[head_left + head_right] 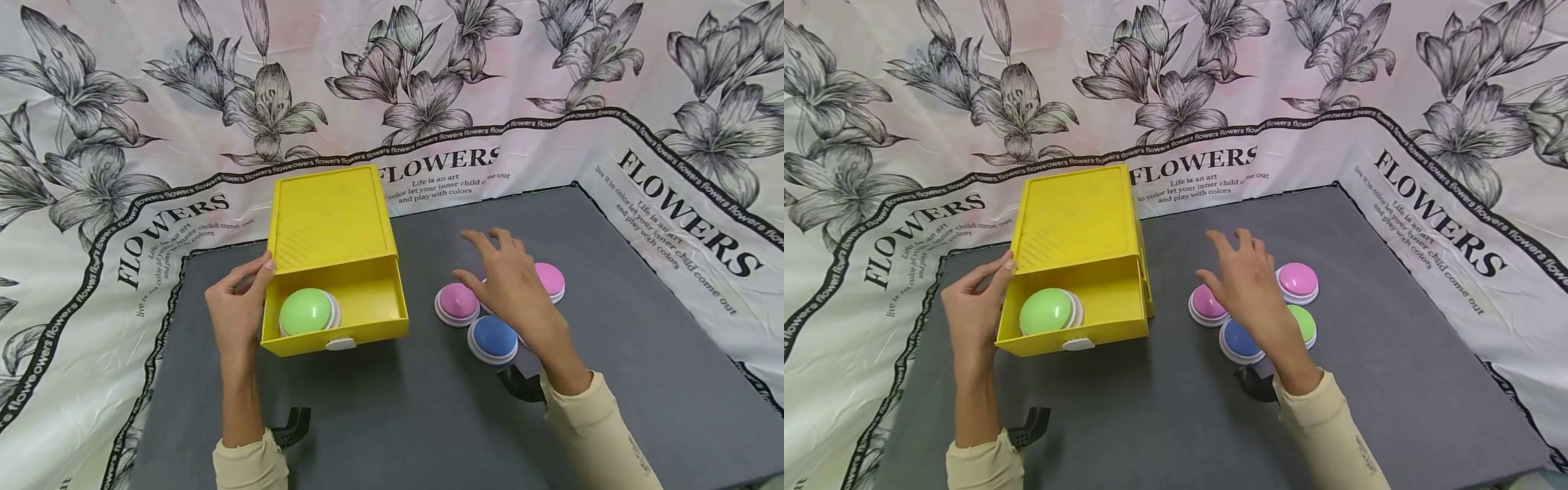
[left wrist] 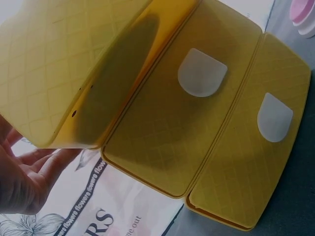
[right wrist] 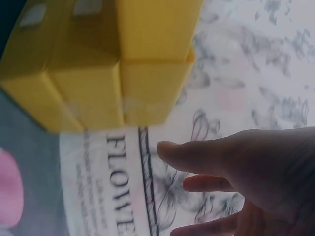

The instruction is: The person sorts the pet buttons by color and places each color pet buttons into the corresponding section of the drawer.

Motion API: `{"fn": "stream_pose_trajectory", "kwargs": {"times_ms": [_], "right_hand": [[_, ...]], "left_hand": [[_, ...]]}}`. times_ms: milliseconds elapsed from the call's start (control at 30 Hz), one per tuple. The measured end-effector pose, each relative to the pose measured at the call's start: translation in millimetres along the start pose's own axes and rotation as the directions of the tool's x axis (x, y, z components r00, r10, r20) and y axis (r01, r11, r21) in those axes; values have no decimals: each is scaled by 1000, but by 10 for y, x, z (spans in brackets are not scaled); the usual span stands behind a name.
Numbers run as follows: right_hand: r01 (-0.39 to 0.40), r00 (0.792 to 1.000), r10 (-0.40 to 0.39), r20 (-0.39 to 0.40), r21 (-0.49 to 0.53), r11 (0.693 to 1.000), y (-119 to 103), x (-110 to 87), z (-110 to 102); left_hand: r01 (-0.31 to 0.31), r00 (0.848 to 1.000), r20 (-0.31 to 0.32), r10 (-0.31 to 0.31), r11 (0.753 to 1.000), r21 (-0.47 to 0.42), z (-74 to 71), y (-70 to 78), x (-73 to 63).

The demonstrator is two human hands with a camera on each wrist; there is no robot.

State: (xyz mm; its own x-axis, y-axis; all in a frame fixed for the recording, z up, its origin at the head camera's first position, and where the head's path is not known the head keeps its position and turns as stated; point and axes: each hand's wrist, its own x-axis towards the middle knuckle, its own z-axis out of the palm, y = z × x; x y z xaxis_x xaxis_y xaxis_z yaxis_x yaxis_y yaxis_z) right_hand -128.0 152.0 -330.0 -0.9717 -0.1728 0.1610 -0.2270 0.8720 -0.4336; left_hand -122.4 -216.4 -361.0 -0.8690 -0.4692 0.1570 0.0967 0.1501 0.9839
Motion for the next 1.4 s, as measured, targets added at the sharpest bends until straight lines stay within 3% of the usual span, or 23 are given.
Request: {"fn": "stream_pose_trajectory", "kwargs": {"times_ms": [133, 267, 433, 600, 967, 1067, 1267, 1400], "right_hand": [[-31, 998, 32, 56, -23, 999, 186, -18, -36], [-79, 983, 84, 166, -41, 996, 380, -49, -58], [-113, 947, 139, 289, -102, 988, 604, -104, 7], [-173, 898, 208, 389, -122, 977, 833, -182, 129], [-304, 831, 323, 452, -117, 945, 1143, -328, 292], [-319, 827, 332, 455, -106, 942, 1187, -342, 327], [-294, 851, 314, 422, -114, 949, 1208, -354, 379], [-302, 845, 324, 426, -119, 946, 1209, -350, 383]], "left_hand": [[6, 1000, 0, -6, 1000, 6, -14, 1, 4], [-6, 1000, -4, 6, 1000, -5, -22, -1, 7], [-19, 1000, -13, 19, 999, -30, -42, -5, 6], [0, 1000, -8, 0, 1000, -15, -43, -2, 3], [-11, 1000, 3, 12, 1000, -25, -29, -10, -1], [-11, 1000, 12, 11, 1000, -10, -24, -4, -4], [-21, 1000, 9, 22, 1000, -2, -17, -7, -7], [-20, 1000, 14, 20, 1000, 0, -17, -7, -12]]}}
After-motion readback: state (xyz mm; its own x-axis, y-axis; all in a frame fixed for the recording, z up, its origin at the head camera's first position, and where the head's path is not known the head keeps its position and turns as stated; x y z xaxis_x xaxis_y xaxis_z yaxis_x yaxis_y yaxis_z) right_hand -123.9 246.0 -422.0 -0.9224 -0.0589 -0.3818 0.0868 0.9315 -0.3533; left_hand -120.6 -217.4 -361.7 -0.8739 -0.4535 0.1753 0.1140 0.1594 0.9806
